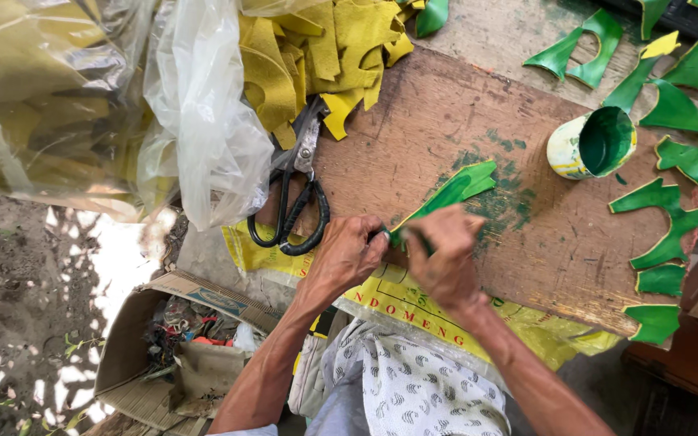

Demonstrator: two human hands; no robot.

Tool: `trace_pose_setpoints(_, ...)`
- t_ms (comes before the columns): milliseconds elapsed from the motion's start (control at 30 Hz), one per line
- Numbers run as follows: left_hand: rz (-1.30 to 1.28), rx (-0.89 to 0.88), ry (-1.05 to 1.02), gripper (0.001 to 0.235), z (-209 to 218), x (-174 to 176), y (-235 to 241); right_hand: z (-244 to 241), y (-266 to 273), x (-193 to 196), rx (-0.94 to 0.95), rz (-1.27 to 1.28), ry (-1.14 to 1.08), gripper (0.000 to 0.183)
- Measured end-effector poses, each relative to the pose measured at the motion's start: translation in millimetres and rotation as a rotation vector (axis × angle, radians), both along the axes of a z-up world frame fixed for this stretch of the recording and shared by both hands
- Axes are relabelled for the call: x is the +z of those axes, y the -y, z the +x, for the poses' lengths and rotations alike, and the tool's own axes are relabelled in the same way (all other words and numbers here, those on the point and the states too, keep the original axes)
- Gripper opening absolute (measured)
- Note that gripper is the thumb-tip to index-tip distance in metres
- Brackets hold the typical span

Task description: The person paints yellow foam cutouts green using a small brush and a paint can. They pick up individual cutouts from a pile, apply green paint to the surface, and place the finished pieces onto a black mat. The process is repeated continuously throughout the clip.

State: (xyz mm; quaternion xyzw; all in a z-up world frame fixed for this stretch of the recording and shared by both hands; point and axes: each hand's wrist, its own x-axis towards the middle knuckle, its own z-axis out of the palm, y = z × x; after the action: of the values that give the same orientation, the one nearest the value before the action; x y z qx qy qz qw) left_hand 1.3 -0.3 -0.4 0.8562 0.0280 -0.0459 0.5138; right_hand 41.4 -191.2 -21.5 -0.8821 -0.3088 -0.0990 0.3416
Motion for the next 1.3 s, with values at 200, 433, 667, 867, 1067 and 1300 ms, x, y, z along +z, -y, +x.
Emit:
trace_pose_setpoints(200,-0.031,0.054,-0.086,0.021,-1,4,5,22,8,10,-0.158,-0.021,-0.015,0.008)
trace_pose_setpoints(433,-0.019,0.050,-0.079,0.026,-5,4,5,75,38,-3,-0.271,-0.158,0.089,0.006)
trace_pose_setpoints(667,-0.044,0.058,-0.116,0.026,3,10,6,21,27,-5,-0.087,-0.027,0.017,0.005)
trace_pose_setpoints(867,0.012,0.128,0.019,0.026,-9,5,11,74,58,-12,-0.277,-0.014,0.040,0.010)
trace_pose_setpoints(1067,0.086,0.223,0.014,0.028,-34,0,12,44,43,-44,-0.121,-0.041,0.090,0.012)
trace_pose_setpoints(1300,0.088,0.226,0.158,0.014,-45,-4,34,29,34,0,-0.102,-0.014,0.025,0.003)
